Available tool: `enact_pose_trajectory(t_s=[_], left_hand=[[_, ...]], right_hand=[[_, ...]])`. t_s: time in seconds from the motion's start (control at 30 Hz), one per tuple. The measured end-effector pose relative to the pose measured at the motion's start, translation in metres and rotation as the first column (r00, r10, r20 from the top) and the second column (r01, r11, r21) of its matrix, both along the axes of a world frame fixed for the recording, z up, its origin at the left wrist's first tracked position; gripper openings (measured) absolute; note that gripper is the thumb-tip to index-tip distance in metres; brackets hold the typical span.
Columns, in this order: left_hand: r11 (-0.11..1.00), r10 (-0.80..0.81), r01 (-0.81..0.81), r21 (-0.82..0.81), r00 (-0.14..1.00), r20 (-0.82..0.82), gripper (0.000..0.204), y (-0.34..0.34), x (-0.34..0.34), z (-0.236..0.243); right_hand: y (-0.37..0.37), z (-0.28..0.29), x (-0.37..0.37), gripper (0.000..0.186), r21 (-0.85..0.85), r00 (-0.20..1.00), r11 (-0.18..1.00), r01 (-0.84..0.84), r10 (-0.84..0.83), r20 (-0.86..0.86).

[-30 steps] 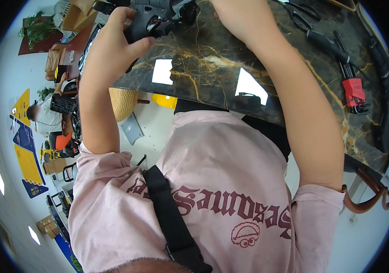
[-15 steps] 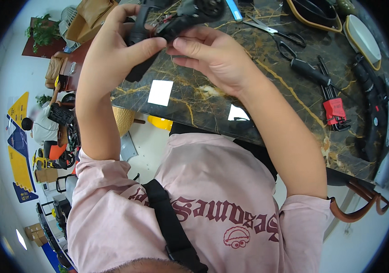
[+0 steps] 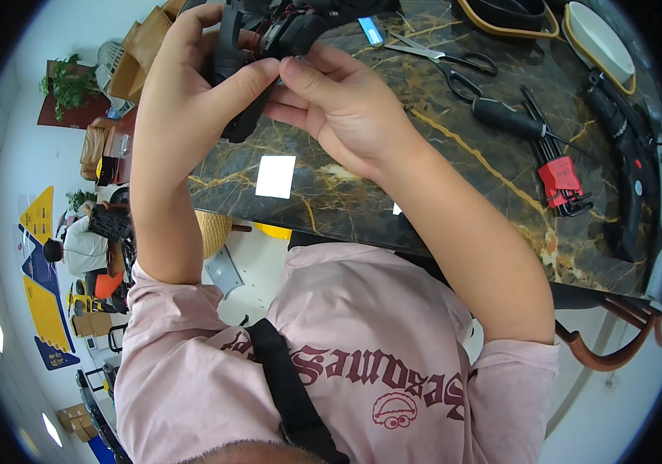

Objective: The recorder disassembles a handheld power drill, inspects the motor and housing, and then reassembles the casing using a manual screwdriver.

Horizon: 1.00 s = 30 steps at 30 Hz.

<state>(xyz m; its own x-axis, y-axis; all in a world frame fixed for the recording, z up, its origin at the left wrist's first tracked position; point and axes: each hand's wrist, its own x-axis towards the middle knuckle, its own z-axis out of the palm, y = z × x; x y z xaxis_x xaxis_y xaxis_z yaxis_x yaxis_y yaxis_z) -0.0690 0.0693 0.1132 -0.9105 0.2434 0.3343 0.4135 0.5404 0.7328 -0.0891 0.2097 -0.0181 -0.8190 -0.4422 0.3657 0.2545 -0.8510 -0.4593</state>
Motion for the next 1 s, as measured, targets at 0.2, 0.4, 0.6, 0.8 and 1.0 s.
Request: enact_pose_trajectory(t_s=[0.2, 0.4, 0.6, 0.8, 1.0], left_hand=[[0.999, 0.042, -0.042, 0.001, 0.998, -0.056, 0.046, 0.004, -0.004, -0.007], [0.964, 0.098, -0.126, -0.234, 0.987, -0.128, 0.046, 0.025, 0.016, 0.012], [0.978, 0.128, -0.129, -0.162, 0.992, -0.021, 0.054, 0.021, 0.011, 0.018], [0.959, 0.243, -0.236, -0.159, 0.970, 0.025, 0.069, 0.019, 0.004, 0.017], [0.956, 0.107, -0.154, -0.251, 0.976, -0.190, 0.042, -0.015, -0.022, -0.006]], right_hand=[[0.000, -0.002, -0.004, 0.041, -0.025, 0.998, 0.999, -0.033, 0.032, -0.049], [-0.001, -0.011, -0.009, 0.039, -0.035, 0.996, 0.996, -0.079, 0.077, -0.049], [0.003, -0.010, -0.006, 0.042, 0.125, 0.995, 0.990, -0.061, 0.071, -0.077], [-0.003, 0.003, 0.003, 0.044, 0.048, 1.000, 0.999, -0.017, 0.016, 0.027], [-0.003, 0.009, 0.005, 0.046, 0.085, 0.999, 0.995, 0.051, -0.050, -0.005]])
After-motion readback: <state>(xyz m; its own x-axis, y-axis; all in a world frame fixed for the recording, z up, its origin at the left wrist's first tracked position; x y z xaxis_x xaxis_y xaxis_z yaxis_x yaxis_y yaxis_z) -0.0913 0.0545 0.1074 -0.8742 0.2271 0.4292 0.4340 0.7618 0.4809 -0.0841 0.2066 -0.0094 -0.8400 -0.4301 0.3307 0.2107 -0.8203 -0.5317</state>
